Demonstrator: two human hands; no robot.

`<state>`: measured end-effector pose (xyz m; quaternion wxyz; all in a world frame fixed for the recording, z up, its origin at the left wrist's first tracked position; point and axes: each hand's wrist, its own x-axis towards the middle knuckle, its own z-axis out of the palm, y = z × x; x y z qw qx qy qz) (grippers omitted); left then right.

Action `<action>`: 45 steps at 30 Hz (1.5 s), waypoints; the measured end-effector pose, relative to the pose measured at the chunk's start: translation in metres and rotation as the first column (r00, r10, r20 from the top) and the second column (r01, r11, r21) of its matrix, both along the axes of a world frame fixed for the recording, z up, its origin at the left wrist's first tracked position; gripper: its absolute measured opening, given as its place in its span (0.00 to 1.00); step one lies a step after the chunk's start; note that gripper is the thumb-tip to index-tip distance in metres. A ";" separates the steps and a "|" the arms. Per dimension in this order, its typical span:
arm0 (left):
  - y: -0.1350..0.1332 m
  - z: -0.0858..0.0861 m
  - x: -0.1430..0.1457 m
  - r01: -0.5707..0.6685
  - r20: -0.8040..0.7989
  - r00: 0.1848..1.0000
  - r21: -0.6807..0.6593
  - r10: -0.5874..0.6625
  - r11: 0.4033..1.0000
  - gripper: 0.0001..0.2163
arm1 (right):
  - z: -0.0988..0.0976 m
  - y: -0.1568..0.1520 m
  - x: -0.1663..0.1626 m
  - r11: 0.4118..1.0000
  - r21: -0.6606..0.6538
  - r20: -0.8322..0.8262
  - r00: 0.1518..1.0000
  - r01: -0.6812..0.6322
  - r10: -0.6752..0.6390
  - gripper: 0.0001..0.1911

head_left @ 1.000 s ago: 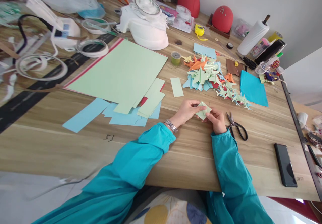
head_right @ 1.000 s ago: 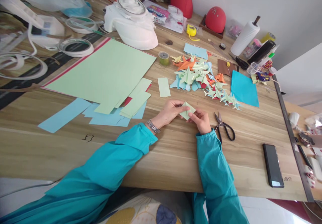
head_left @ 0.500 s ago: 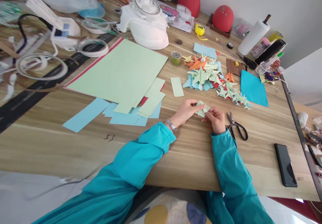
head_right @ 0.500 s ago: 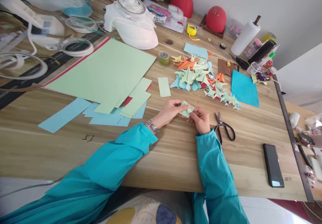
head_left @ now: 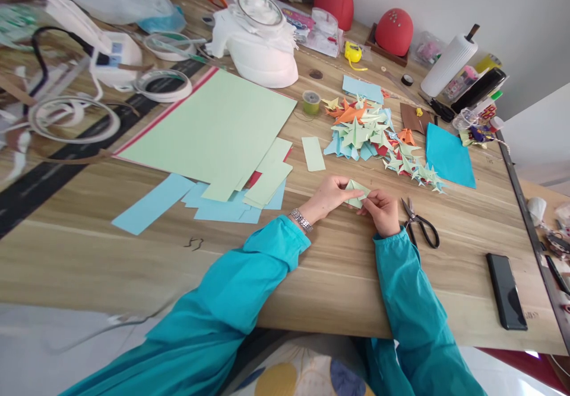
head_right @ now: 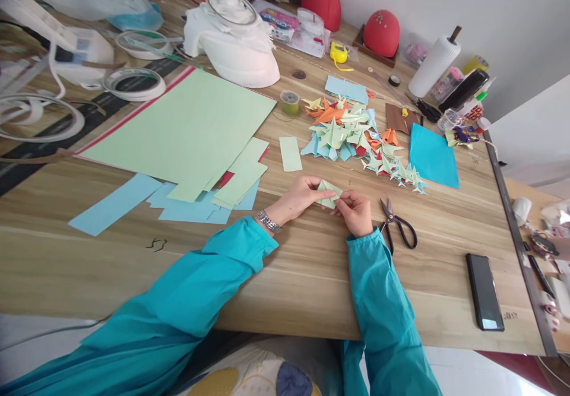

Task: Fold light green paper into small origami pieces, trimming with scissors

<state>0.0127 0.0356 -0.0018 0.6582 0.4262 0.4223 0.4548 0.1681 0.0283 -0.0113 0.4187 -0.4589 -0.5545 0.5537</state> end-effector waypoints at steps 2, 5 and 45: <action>0.000 0.000 0.000 -0.003 -0.001 1.000 -0.007 0.003 1.000 0.13 | 0.000 0.000 0.000 1.000 0.004 0.008 1.000 -0.005 0.005 0.14; 0.000 -0.001 0.001 -0.008 -0.025 1.000 0.000 0.008 1.000 0.13 | 0.000 -0.001 -0.001 1.000 0.013 0.026 1.000 -0.004 0.004 0.13; 0.001 -0.005 0.000 0.043 0.001 0.999 0.016 -0.043 0.999 0.13 | 0.001 0.003 0.002 0.998 -0.061 -0.026 1.000 -0.012 0.010 0.15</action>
